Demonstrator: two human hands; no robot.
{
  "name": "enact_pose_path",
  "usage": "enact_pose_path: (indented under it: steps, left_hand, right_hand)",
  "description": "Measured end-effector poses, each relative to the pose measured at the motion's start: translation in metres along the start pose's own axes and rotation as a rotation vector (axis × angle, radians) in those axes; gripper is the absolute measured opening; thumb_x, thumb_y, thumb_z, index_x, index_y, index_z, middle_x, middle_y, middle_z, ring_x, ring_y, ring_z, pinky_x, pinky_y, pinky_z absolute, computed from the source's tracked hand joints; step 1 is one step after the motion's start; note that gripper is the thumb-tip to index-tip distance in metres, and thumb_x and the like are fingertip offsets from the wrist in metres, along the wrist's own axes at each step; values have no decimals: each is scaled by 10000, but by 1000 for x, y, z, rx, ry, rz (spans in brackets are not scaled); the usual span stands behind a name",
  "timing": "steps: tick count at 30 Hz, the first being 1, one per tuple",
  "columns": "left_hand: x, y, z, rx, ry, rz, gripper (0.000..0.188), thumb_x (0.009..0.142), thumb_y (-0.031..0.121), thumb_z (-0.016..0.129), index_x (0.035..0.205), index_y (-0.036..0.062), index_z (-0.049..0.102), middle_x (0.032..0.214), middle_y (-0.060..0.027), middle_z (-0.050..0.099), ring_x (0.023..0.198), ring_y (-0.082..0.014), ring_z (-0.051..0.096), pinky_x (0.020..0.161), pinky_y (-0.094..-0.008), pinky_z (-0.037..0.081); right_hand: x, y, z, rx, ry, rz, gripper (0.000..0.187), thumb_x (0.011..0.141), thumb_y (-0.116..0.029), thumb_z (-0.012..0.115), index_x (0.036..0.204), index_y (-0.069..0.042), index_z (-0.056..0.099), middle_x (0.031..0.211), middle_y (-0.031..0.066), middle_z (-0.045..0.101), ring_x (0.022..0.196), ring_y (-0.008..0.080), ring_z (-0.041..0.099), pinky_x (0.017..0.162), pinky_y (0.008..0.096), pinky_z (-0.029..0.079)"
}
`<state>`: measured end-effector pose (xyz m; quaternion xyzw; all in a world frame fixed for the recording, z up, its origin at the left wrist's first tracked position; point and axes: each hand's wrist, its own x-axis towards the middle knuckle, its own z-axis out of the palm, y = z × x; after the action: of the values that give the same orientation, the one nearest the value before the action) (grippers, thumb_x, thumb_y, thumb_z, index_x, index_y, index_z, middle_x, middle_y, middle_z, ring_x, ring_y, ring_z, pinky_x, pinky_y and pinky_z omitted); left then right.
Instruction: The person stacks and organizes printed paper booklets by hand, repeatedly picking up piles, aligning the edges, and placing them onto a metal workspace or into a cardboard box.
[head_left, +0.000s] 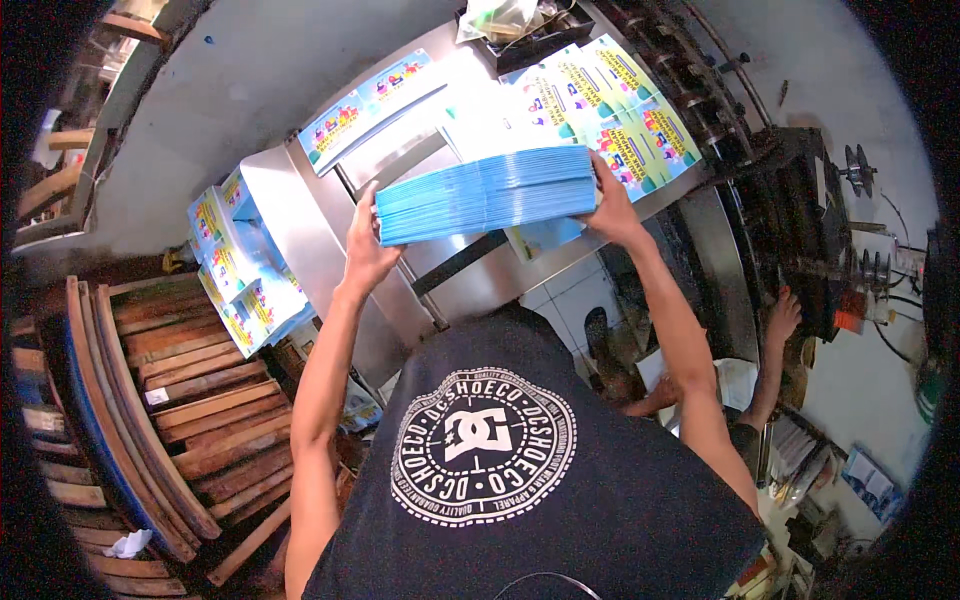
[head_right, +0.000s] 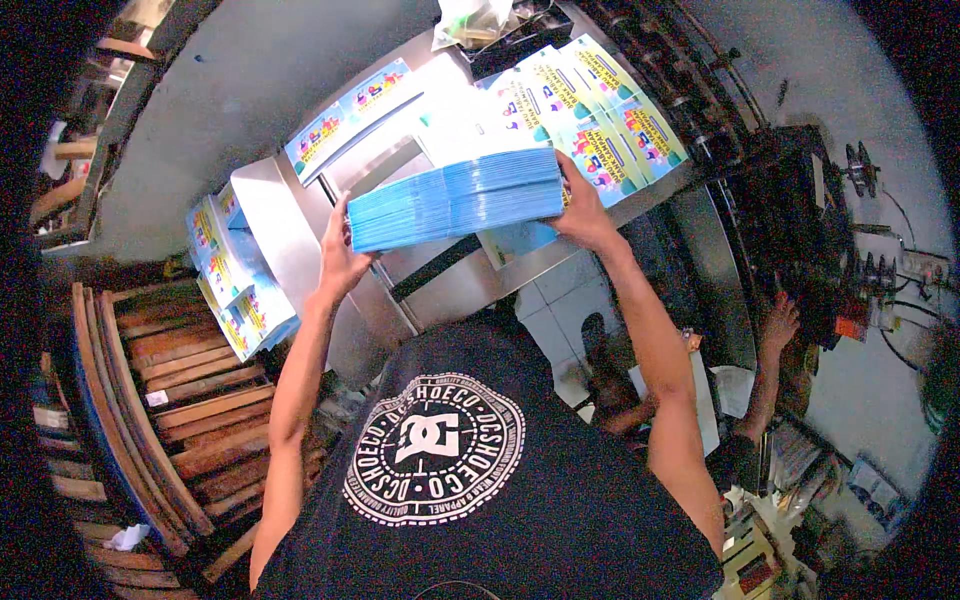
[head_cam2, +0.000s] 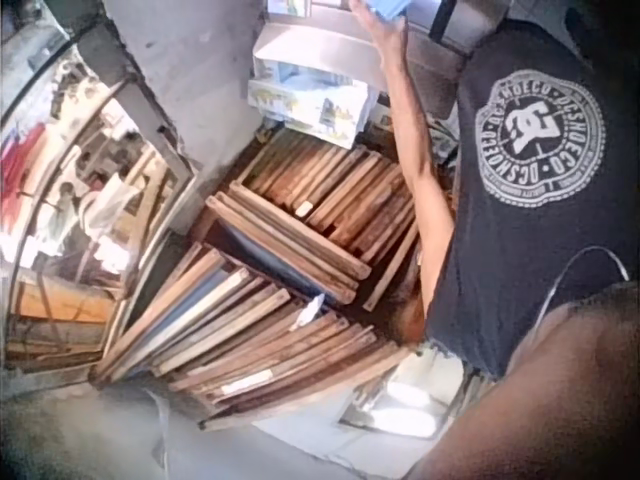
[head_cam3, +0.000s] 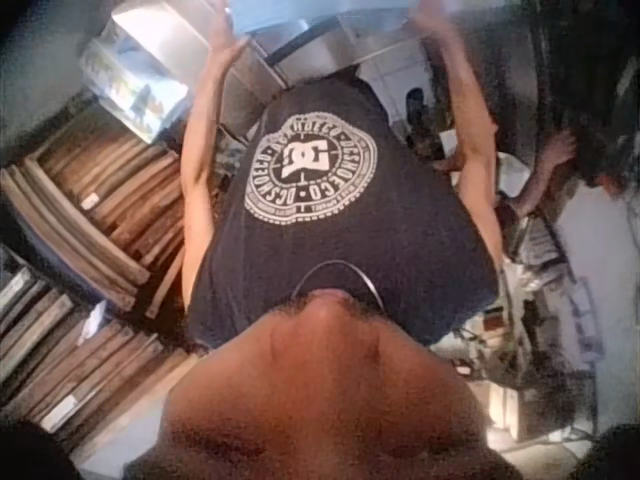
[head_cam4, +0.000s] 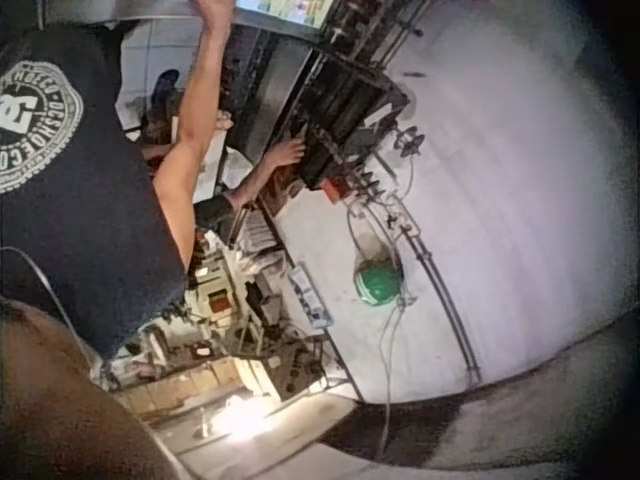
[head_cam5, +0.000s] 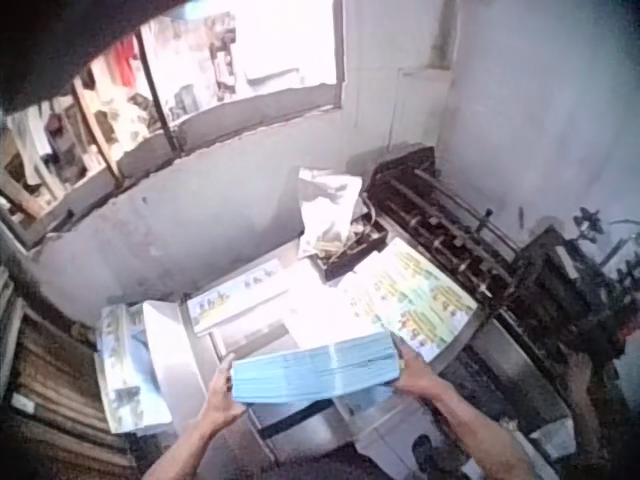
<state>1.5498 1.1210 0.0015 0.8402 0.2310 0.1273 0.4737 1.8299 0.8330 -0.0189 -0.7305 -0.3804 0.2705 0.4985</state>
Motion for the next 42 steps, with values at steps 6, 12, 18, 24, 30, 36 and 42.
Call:
enact_pose_path:
  steps: [6,12,18,24,30,36,42]
  left_hand:
    - [5,14,13,50,155,122,1009,666,127,897,1480,52,305,1265,-182,602,1135,-297,635,947,-390,533]
    - [24,-7,42,-63,41,143,1138,691,114,879,1529,13,115,1464,-191,437,1293,-280,516,1079,-380,423]
    - [35,7,35,60,-38,174,1210,683,109,878,1542,29,29,1392,-175,504,1272,-283,526,1084,-373,405]
    - [46,6,24,111,-140,159,1218,697,136,867,1558,76,8,1423,-167,495,1275,-293,531,1080,-397,411]
    - [44,-6,38,-69,-125,67,1210,675,77,771,1553,26,-61,1472,-200,430,1357,-293,433,1143,-383,309]
    - [55,-15,46,-28,-17,91,1172,683,117,802,1543,-33,20,1464,-194,420,1355,-278,419,1148,-382,296]
    - [52,-20,51,11,96,96,1133,692,158,795,1542,-42,73,1540,-215,300,1375,-291,400,1132,-398,329]
  right_hand:
    - [-25,-12,-22,-288,246,-32,1001,672,-224,876,1490,-29,332,1376,227,530,1268,368,534,1050,396,442]
    - [-24,21,-29,-417,125,-224,1144,637,-170,868,1564,-165,200,1491,300,351,1366,458,378,1100,479,363]
    - [-16,-1,-34,-524,22,-406,923,632,-62,821,1447,-306,463,1429,244,419,1285,443,464,1080,476,401]
    - [-8,14,-39,-346,45,-321,929,684,-96,829,1490,-208,382,1493,207,380,1341,394,439,1096,434,398]
    - [-12,27,-20,115,110,-49,1259,657,-183,893,1577,-106,37,1598,185,228,1466,289,249,1179,421,248]
    - [0,36,-9,62,118,17,1251,629,-171,902,1562,-33,80,1600,184,218,1474,284,224,1186,412,213]
    - [-22,68,1,5,265,33,1093,663,-45,854,1539,-17,202,1463,123,416,1290,241,476,1110,395,361]
